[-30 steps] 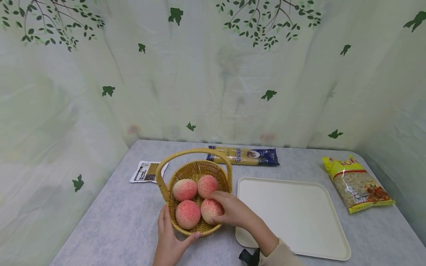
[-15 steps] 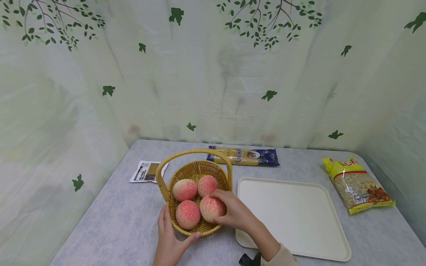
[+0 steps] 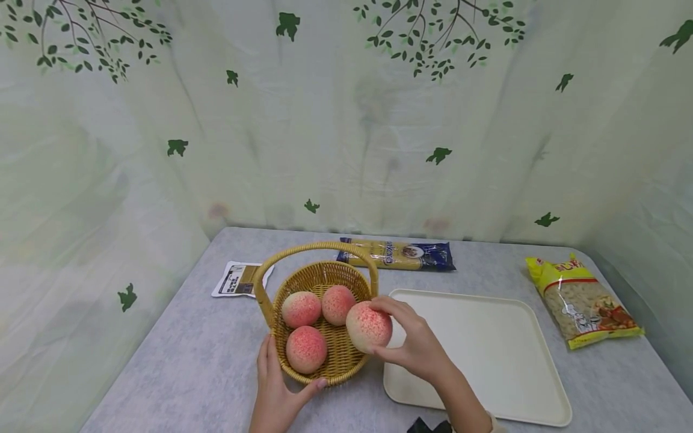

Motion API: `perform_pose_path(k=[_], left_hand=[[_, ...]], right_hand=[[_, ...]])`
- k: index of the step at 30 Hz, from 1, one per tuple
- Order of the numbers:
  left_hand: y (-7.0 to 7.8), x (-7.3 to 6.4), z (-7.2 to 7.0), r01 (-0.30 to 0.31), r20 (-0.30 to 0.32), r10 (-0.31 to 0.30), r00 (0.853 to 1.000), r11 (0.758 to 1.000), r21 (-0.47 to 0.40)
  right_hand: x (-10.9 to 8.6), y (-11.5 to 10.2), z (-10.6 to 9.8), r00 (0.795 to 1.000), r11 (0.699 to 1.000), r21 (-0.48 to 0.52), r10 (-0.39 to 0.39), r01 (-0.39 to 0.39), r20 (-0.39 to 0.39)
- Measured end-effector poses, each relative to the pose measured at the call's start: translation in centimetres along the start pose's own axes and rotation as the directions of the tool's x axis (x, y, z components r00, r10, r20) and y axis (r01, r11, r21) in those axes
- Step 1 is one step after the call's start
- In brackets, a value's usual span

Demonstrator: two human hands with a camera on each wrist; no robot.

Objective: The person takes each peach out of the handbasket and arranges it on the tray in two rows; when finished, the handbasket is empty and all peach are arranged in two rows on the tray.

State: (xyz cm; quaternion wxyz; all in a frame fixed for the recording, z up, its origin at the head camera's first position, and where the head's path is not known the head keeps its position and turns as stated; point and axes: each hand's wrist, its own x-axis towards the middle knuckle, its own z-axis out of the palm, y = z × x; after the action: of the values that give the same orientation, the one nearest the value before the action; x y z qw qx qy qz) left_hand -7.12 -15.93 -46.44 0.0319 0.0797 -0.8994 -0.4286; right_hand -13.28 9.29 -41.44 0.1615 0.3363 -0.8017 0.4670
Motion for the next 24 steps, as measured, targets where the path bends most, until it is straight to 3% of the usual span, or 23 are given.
perform_pose_path(k=[5,9,16,22,24], left_hand=[[0.1,0.1,0.0,0.019,0.014,-0.019,1.0,1.0,-0.001],[0.1,0.1,0.0,0.019,0.017,-0.019,1.0,1.0,-0.005],[0.0,0.2,0.0,0.014,0.012,-0.014,1.0,1.0,-0.01],[0.0,0.1,0.0,0.019,0.015,-0.019,1.0,1.0,-0.009],[0.0,0.1,0.0,0.023,0.018,-0.023,1.0,1.0,-0.01]], right_hand=[[-1.0,1.5,-2.1,0.994,0.998,-0.051,0.033,-0.038,-0.1],[-2.0,3.5,-3.3,0.982,0.986,-0.099,0.118,-0.133,-0.145],[-3.7,6.9,-4.2,0.944,0.937,-0.151,0.29,-0.313,-0.159],[-4.5,8.7,-4.0,0.905,0.901,-0.135,0.388,-0.412,-0.171],[-4.5,9.0,-3.8,0.902,0.895,-0.144,0.398,-0.422,-0.17]])
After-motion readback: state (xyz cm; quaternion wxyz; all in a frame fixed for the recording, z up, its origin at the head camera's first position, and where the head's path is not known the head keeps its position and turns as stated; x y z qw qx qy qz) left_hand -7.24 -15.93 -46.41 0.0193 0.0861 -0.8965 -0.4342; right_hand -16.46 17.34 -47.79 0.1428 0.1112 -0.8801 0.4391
